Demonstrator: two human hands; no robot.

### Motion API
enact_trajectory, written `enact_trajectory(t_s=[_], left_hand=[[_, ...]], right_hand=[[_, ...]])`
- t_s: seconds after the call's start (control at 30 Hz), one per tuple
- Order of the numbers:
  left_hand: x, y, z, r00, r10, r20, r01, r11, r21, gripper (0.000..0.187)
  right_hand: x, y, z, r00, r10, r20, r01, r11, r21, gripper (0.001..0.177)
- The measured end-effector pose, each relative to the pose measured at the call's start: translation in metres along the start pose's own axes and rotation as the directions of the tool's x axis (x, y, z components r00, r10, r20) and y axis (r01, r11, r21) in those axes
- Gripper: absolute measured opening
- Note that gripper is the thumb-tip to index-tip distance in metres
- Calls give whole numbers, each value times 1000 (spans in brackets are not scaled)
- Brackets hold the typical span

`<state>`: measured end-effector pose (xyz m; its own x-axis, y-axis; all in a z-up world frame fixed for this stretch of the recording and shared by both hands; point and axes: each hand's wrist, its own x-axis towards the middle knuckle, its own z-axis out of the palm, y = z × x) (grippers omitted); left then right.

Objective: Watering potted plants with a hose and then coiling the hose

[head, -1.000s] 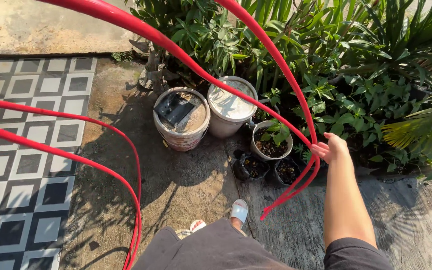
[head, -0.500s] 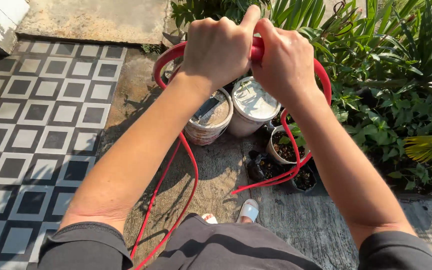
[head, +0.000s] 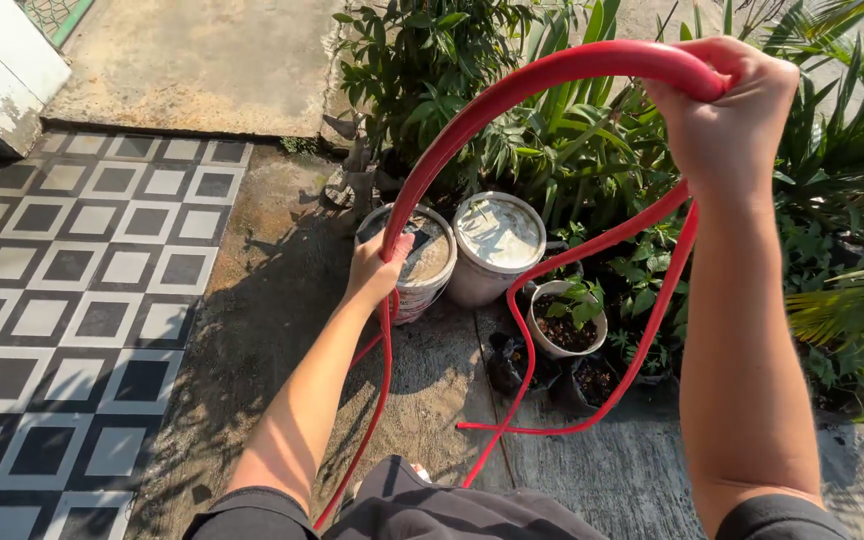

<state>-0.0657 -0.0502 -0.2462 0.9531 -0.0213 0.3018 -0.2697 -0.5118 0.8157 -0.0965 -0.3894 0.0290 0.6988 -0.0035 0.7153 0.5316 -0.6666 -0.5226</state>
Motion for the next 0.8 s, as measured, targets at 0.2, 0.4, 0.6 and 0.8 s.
enact_trajectory(t_s=[0.2,0.4,0.6,0.8], left_hand=[[30,40,-12,945,230,-231,-241,970,-20,20],[30,119,36,860,457,-228,-442,890,116,17],[-56,211,61,909,411,-64,-399,905,147,10],[-115,185,-29,899,226,376,-260,965,43,101]], right_hand=[[-39,-23,-89,769,513,381,-381,847,-370,17],[-77,-31,-75,734,514,443,-298,831,-469,34],[-136,-12,-52,842,344,415,80,681,-728,28],[-202,39,-95,968,146,205,30,742,-670,21]])
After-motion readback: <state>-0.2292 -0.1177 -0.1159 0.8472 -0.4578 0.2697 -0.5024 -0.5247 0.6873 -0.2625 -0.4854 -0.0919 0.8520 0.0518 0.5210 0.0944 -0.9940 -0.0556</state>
